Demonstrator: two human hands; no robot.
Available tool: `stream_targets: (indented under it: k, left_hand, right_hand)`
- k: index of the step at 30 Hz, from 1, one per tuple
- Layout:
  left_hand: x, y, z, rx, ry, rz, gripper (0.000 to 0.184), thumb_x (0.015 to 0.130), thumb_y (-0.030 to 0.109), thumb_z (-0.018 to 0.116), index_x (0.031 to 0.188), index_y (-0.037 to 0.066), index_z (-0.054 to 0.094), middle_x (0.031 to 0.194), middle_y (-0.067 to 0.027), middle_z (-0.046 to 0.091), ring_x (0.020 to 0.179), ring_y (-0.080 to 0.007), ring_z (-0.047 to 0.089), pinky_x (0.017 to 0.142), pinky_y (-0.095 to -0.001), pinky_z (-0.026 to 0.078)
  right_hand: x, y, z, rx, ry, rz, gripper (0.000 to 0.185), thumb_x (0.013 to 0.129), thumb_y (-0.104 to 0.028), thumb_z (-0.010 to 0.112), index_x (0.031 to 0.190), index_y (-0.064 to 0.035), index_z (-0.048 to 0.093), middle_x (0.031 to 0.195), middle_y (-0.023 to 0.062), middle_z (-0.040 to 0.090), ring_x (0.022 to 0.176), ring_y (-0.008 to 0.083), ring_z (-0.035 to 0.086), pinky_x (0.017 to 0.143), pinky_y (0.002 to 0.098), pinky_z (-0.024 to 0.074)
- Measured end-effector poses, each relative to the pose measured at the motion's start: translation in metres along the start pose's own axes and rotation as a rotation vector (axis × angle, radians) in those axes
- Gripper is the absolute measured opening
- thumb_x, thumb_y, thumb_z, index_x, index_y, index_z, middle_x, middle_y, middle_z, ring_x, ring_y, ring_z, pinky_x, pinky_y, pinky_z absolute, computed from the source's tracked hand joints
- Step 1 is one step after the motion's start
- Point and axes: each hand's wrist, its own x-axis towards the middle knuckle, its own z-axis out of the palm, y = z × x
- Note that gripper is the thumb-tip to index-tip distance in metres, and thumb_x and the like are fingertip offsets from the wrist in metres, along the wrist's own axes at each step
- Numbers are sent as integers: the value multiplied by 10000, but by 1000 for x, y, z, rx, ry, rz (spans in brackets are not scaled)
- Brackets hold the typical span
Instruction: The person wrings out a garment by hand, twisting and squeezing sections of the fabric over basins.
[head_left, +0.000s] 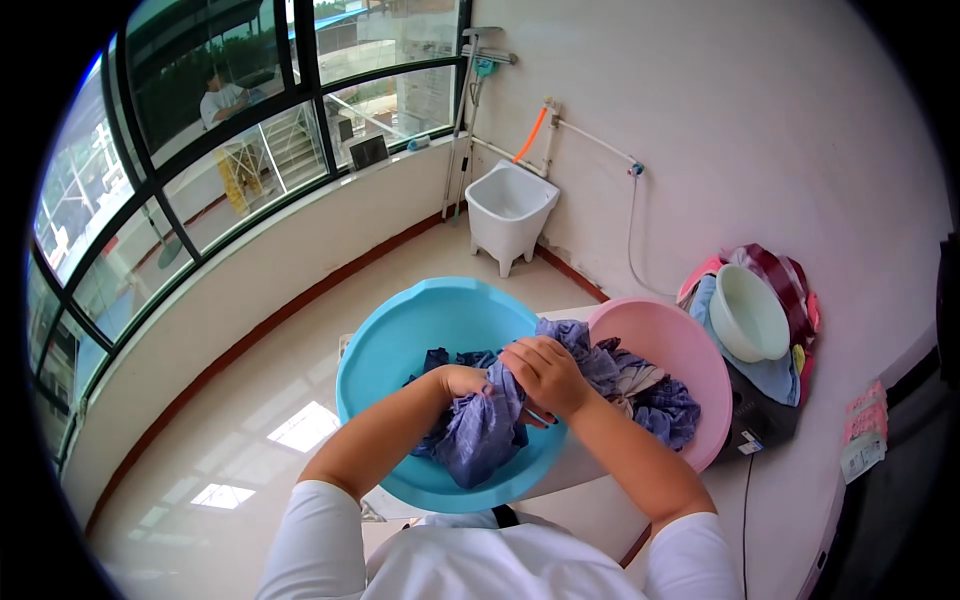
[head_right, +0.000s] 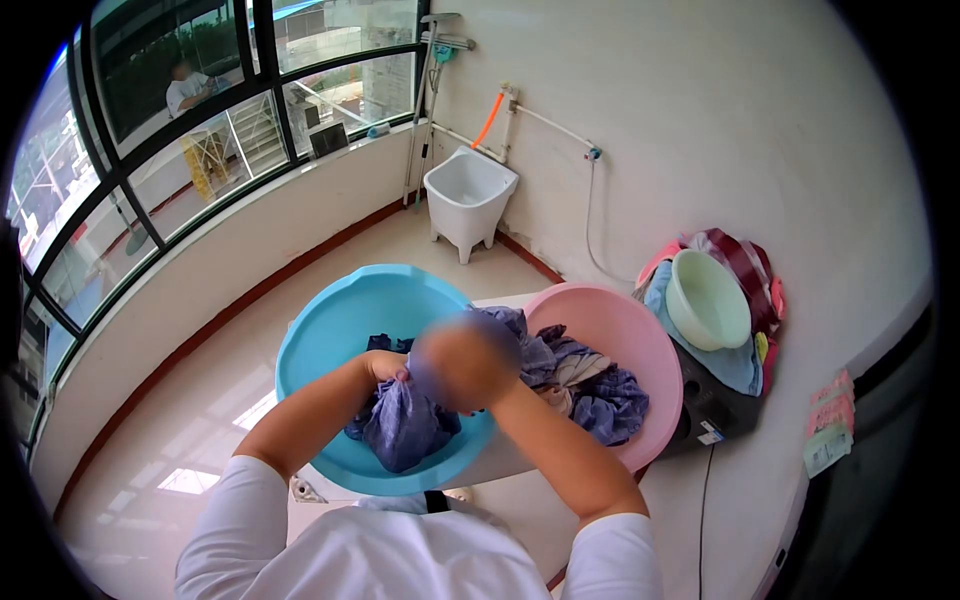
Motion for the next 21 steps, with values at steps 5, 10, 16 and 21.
stream_targets:
  k: [5,10,16,21]
  left_hand:
    - [4,7,19,229,-50,-55,544,756,313,673,1149,-25,507,917,-80,604,875,-158,585,837,-277,455]
    - [14,15,25,631,555,-29,402,632,206,724,927,-34,592,834,-93,622,728,-188,576,712,-319,463]
    - [22,-20,-15,1530,921,-65,368,655,302,666,895,27,619,817,-187,640,790,-301,627,729,-404,492]
    - [25,-24,-2,1584,986,-262,326,710,340,588,897,80,647,845,-163,655,831,-327,626,732,-420,497]
  right_hand:
    - [0,13,8,-73,100,-124,230,763,-106,557,986,-61,588,969,87,605,889,224,583,762,334,470]
    - [7,22,13,-202,-190,48,108,707,-112,568,812,-91,580,648,36,548,643,208,564,578,320,434]
    - [25,12,24,-90,-552,337,92,673,-105,609,763,-84,614,713,102,636,737,267,639,593,388,500]
    - [30,14,40,14,-908,464,159,648,-102,620,796,-84,679,828,132,667,805,299,645,674,401,522]
